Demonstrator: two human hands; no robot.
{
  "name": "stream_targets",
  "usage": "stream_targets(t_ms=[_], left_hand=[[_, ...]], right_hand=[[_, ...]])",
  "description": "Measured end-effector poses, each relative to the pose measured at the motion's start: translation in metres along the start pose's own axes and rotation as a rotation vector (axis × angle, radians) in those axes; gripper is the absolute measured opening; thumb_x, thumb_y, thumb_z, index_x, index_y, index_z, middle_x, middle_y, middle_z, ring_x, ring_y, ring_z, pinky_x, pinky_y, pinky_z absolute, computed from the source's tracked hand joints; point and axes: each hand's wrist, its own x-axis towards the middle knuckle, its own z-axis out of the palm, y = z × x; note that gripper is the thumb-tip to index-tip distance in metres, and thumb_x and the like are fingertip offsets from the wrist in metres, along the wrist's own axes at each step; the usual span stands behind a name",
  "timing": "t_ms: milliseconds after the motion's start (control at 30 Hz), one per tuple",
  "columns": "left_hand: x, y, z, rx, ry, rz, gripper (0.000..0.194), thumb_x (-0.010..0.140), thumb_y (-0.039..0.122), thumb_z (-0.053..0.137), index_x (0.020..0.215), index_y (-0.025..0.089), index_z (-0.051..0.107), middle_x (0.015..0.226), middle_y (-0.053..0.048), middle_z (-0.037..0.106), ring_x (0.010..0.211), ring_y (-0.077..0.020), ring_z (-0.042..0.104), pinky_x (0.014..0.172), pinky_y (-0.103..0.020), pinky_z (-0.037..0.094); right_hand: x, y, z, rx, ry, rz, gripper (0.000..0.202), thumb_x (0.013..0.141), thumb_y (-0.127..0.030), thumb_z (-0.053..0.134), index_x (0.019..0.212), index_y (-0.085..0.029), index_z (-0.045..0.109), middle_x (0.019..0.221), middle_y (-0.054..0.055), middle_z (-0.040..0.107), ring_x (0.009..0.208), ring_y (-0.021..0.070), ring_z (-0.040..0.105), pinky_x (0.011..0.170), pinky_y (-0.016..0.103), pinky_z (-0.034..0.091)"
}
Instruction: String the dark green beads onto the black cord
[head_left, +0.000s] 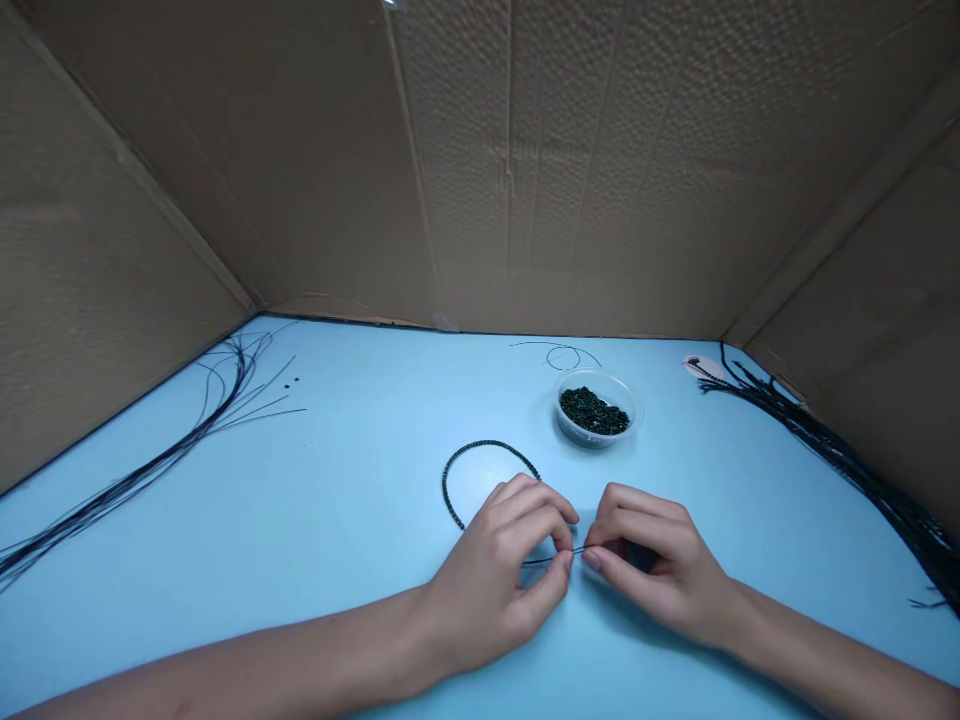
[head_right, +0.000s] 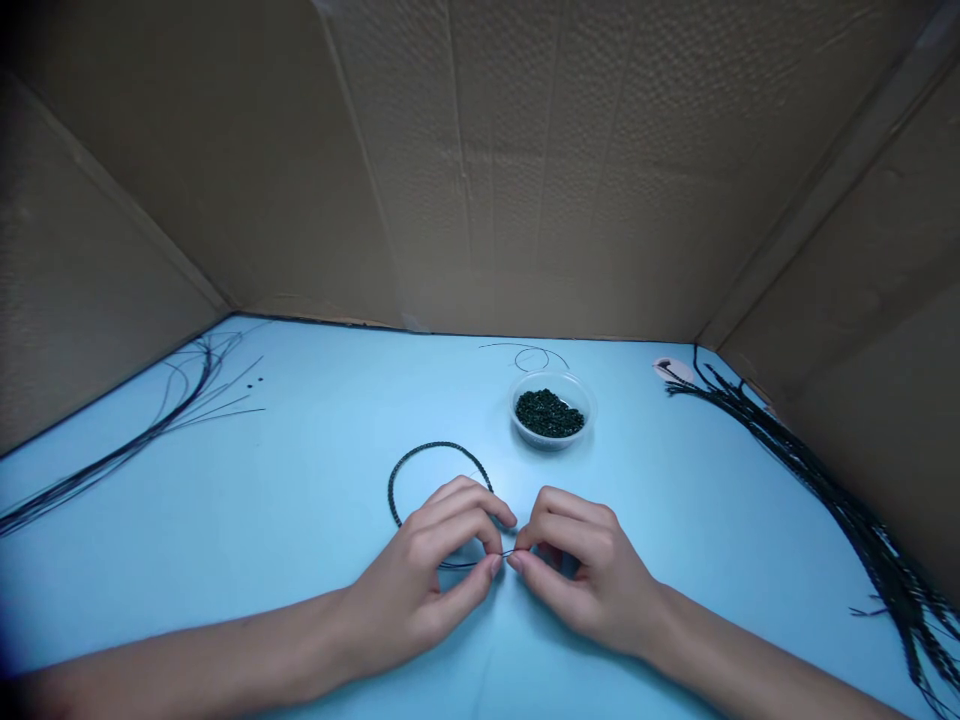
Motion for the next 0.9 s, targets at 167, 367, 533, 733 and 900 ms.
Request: stream_targets(t_ms=[167,367,533,733,900], left_hand=[[0.0004,-0.0003,0.0003,0.000,-0.009,-0.008,0.013,0.093,0.007,0.060,0.090,0.020,0.058,0.107,-0.006,0.070,0.100,-0.0227,0.062,0.091,-0.040,0.047],[0.0001,-0.0007,0.0003,0.003,-0.021,-0.014,0.013,0.091,0.007,0.060,0.090,0.020,0.059,0.106,-0.006,0.070,0.099,-0.0231,0.061,0.090,-0.040,0.047],[0.0001,0.0002,-0.0001,0.001,-0.015,-0.003,0.013,0.092,0.007,0.061,0.090,0.020,0.060,0.107,-0.006,0.070,0.100,-0.0230,0.061,0.091,-0.040,0.047],[0.0001,0.0005,0.0000,0.005,-0.010,-0.005,0.012,0.091,0.007,0.063,0.092,0.020,0.062,0.109,-0.007,0.071,0.102,-0.0235,0.061,0.092,-0.041,0.048],[-0.0001,-0.0006,0.0002,0.010,-0.011,0.022,0.012,0.093,0.008,0.063,0.094,0.020,0.065,0.109,-0.007,0.071,0.103,-0.0238,0.062,0.093,-0.041,0.048]], right_hand=[[0.0004,-0.0003,0.0001,0.002,-0.001,0.000,0.009,0.098,-0.014,0.067,0.093,-0.019,0.072,0.079,0.003,0.059,0.066,0.0149,0.055,0.059,0.029,0.043],[-0.0002,0.0008,0.0004,0.013,-0.016,0.006,0.010,0.099,-0.015,0.066,0.093,-0.019,0.073,0.079,0.003,0.059,0.066,0.0158,0.056,0.059,0.029,0.044],[-0.0005,0.0018,0.0002,0.026,-0.027,0.029,0.010,0.100,-0.016,0.065,0.095,-0.020,0.074,0.081,0.004,0.061,0.067,0.0163,0.056,0.060,0.030,0.045],[-0.0005,0.0014,0.0002,0.024,-0.037,0.021,0.012,0.101,-0.016,0.064,0.094,-0.019,0.073,0.080,0.003,0.059,0.067,0.0161,0.055,0.061,0.030,0.044],[-0.0001,0.0017,-0.0009,0.013,-0.059,-0.012,0.012,0.101,-0.015,0.064,0.095,-0.019,0.074,0.081,0.004,0.060,0.069,0.0165,0.056,0.061,0.030,0.044]])
